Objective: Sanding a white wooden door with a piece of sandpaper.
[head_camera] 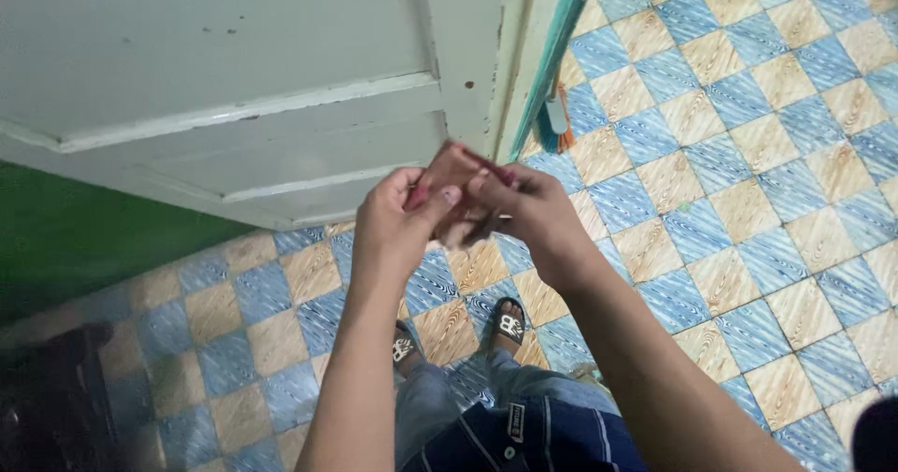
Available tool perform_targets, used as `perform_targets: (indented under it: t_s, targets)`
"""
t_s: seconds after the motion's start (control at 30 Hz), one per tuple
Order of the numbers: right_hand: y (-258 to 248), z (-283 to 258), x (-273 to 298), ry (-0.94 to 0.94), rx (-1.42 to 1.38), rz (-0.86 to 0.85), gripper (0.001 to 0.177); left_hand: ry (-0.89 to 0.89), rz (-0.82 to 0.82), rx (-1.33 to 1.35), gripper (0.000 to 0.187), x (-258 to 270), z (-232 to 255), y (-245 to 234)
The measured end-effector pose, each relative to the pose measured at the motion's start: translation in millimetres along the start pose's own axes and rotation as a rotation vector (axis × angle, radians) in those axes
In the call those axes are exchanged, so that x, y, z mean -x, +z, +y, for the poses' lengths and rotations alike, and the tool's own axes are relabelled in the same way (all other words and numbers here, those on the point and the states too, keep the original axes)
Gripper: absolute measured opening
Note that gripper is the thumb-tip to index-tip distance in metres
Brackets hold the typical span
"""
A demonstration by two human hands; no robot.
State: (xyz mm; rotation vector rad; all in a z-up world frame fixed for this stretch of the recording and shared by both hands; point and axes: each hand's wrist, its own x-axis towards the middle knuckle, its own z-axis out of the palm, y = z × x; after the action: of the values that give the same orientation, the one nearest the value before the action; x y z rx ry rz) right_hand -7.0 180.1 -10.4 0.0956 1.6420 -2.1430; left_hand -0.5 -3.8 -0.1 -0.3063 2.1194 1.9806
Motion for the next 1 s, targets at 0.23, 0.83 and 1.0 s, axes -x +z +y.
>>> perform_targets:
  t_s: [0.23,0.83,1.0]
  targets:
    - [41.6,14.8,-0.9,0.07,-0.25,0.046,0.028,-0.04,0.07,0.065,0.025,-13.5,-37.7,-25.6]
    - [-45.6,191.5,-171.3,-0.693,-0.441,0.377,0.013,0.154,0.276,-0.225,0.02,-139.7,-161.4,-83.7]
    - [-23.1,152.4,-228.9,-0.918,0.011,0.82,0.049,0.317,0.326,-0.311,0.018,-199.2,-239.0,-78.7]
